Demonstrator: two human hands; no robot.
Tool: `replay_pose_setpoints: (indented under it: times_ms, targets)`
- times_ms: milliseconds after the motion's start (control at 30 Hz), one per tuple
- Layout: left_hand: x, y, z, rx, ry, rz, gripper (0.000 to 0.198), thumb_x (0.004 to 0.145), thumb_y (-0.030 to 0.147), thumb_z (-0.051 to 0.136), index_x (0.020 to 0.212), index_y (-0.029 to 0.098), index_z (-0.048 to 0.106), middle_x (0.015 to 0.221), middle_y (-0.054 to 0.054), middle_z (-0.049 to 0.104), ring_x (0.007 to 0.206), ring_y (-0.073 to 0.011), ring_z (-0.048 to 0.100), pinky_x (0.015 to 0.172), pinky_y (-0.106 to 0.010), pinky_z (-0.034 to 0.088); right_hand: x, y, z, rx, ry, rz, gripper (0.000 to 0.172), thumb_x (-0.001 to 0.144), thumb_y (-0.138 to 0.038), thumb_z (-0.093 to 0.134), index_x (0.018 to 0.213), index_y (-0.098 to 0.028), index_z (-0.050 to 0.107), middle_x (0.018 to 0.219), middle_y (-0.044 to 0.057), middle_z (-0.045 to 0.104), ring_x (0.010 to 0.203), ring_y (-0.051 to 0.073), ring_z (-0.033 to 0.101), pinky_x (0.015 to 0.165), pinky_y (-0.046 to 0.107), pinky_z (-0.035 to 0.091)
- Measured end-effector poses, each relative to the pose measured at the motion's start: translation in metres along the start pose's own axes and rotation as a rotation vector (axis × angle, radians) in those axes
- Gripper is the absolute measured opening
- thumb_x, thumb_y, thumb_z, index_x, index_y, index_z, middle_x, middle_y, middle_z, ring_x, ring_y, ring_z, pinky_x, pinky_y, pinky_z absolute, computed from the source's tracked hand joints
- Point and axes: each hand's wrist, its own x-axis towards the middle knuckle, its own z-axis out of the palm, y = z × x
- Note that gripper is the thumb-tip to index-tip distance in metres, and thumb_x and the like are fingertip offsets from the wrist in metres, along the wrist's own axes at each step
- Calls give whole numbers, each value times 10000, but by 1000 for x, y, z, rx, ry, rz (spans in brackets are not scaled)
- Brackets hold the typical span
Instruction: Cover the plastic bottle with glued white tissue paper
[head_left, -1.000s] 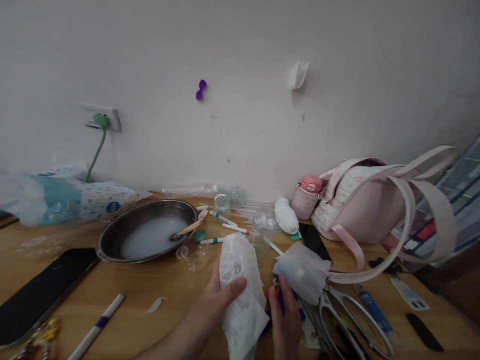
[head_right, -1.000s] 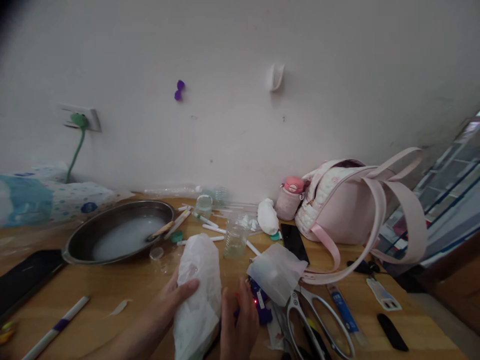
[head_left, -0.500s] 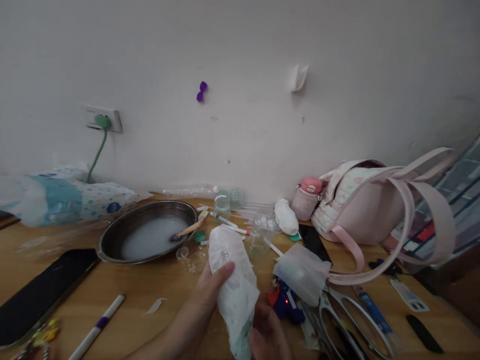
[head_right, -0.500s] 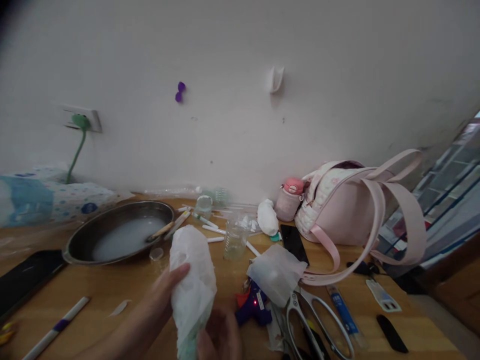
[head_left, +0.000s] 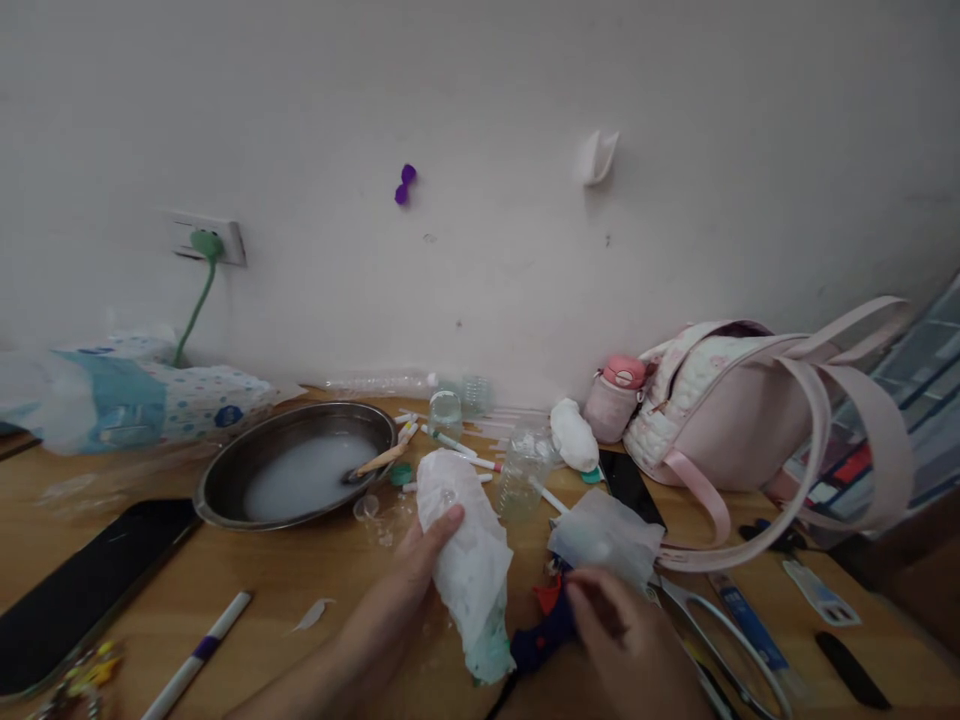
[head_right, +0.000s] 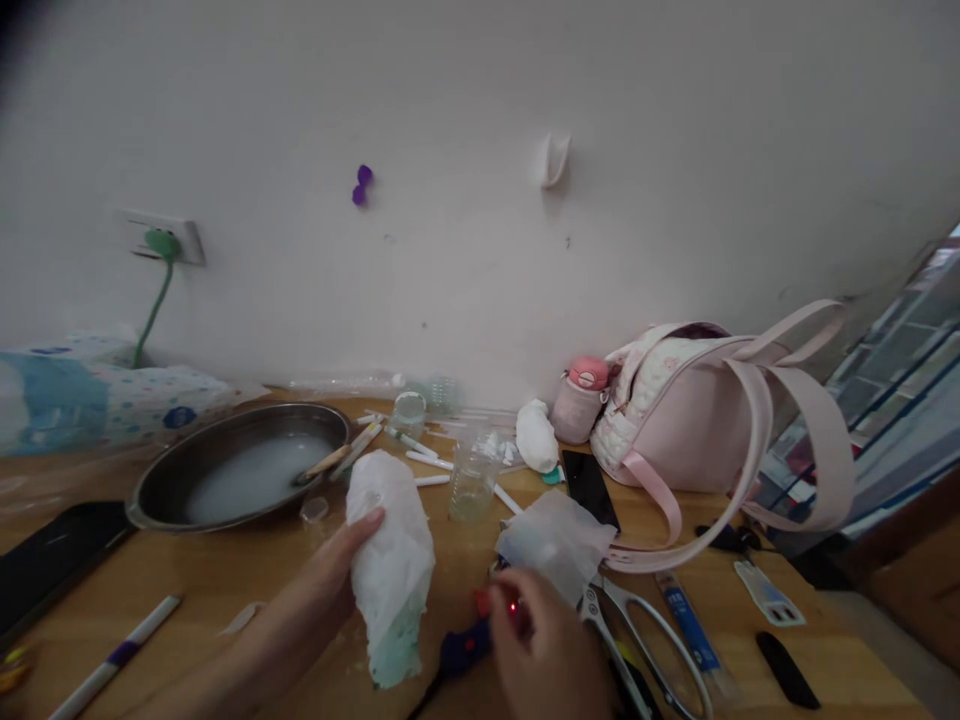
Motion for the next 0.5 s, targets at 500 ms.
replay_pose_setpoints:
  times_ms: [500]
  targets:
    - [13, -8, -9, -65, -158, -221, 584, 873, 515, 373, 1227, 73, 515, 1003, -117, 733, 1050, -278, 624, 937, -343, 417, 17, 7, -57, -313, 47, -172, 284, 858, -367, 420, 806, -235, 666, 964, 63, 716, 980, 246, 623, 878, 395, 439]
